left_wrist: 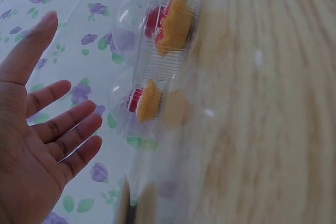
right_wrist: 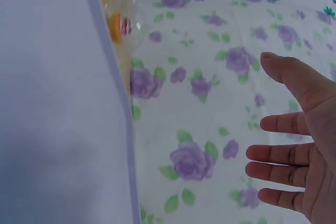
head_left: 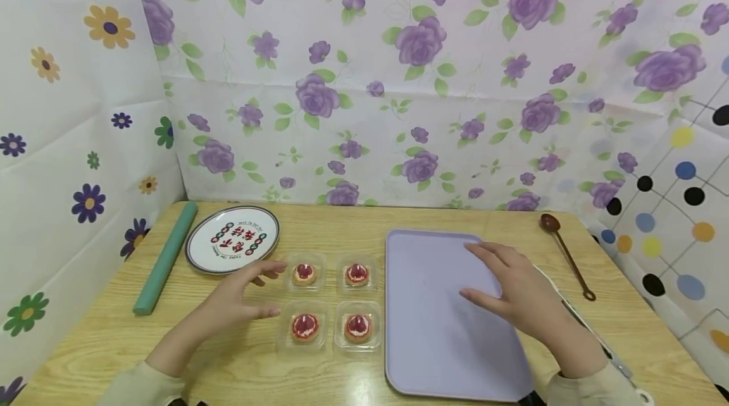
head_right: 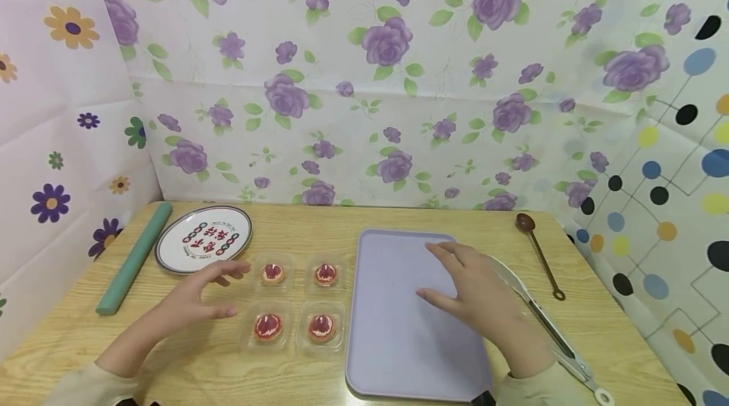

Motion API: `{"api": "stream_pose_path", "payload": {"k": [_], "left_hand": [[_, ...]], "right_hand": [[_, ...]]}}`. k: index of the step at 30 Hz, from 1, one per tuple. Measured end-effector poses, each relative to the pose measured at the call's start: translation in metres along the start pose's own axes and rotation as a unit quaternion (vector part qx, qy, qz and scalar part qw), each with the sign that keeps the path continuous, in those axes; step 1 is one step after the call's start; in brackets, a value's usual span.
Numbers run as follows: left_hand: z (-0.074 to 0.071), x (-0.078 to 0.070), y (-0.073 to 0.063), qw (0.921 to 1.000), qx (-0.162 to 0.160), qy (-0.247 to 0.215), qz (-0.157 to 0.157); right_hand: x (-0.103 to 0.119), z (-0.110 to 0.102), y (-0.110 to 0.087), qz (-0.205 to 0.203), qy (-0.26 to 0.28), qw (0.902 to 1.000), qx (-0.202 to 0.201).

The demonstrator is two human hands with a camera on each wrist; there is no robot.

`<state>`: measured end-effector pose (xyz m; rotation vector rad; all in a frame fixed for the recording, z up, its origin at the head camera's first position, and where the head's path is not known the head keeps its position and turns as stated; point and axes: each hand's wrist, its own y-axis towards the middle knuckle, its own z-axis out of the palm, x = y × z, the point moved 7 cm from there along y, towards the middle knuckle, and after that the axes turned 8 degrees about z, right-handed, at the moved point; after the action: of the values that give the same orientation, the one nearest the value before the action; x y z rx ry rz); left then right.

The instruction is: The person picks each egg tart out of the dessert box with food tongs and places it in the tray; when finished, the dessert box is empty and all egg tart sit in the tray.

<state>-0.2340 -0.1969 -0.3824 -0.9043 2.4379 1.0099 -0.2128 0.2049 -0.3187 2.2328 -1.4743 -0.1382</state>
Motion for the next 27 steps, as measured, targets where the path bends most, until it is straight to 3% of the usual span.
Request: {"api": "stream_pose_path", "payload": {"k": [8,16,27], "left_hand": [[0.01,0.011,-0.009,0.9962,0.061,-0.058,-0.024],[0.012,0.016,-0.013,0.9931,0.08,-0.072,-0.046],[0.023,0.02,-0.02,0.9819,0.125,-0.121,-0.075]], "right_hand": [[0.036,0.005,0.009,-0.016,0.058,0.998,0.02],[0.071,0.015,0.016,-0.048,0.084,0.9952,0.017],[0.123,0.041,0.026,-0.099,0.112,0.9868,0.062]]}}
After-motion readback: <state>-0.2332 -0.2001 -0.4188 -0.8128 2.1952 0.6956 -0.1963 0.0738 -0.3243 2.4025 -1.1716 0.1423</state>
